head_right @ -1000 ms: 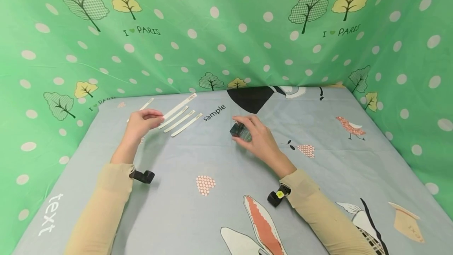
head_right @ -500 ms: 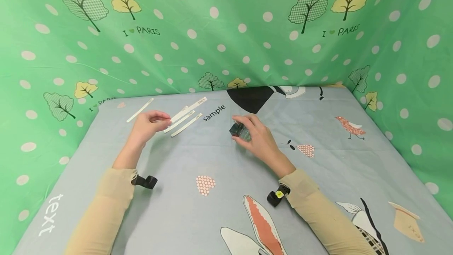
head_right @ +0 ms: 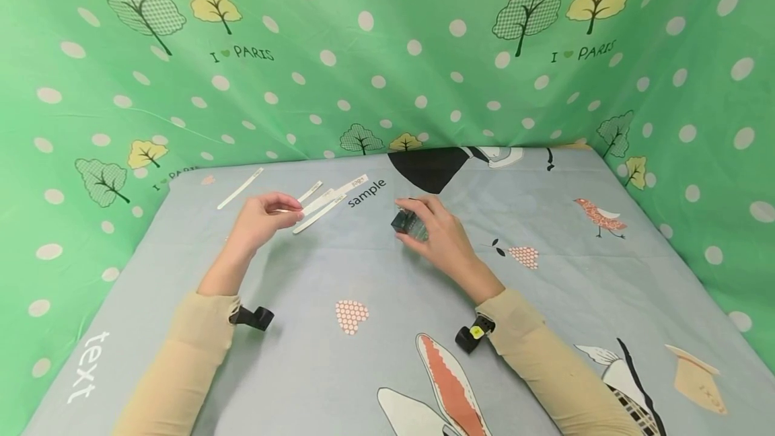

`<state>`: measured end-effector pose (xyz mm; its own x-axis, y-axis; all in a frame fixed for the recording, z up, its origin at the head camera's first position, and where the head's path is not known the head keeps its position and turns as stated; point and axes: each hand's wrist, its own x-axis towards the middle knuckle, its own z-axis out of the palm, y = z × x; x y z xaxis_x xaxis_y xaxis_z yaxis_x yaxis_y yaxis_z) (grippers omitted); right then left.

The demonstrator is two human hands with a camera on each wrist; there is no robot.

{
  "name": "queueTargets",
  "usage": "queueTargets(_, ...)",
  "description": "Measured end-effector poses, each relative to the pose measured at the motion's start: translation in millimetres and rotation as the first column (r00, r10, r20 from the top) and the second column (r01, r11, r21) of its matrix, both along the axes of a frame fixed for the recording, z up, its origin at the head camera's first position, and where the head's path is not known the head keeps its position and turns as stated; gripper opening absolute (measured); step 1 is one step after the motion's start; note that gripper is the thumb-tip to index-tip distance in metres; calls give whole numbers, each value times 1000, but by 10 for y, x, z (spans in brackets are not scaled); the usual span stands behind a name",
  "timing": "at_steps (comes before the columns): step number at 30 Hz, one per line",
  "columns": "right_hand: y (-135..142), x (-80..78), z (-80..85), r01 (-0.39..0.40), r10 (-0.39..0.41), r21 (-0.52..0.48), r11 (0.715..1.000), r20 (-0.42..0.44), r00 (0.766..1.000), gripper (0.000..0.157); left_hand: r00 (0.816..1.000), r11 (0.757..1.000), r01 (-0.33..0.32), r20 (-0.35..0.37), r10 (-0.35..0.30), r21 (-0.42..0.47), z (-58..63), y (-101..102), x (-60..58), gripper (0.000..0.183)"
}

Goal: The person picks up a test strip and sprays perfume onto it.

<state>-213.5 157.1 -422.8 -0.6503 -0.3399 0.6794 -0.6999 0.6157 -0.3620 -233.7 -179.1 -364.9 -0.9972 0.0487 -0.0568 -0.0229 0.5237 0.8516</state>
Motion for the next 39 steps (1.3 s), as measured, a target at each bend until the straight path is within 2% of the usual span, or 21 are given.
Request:
queueTargets(8, 0, 10, 22, 5, -5, 6, 1000, -18, 1000, 60, 1000, 1000, -6, -11, 6, -14, -2, 39, 17, 22)
queueTargets(16, 23, 20, 28, 15, -15, 0, 1000, 3, 1000, 63, 1000, 1000, -13, -8, 13, -28, -20, 8, 4, 23)
queueTargets(25, 28, 16, 33, 15, -15, 3, 1000, 5, 1000, 64, 999, 999, -33, 7, 33, -18, -13, -85, -17, 26)
queueTargets(39, 27, 16, 12, -2, 2, -5, 1000, 0, 1000, 65, 997, 996, -79, -21, 78, -41, -12, -294, -78, 29)
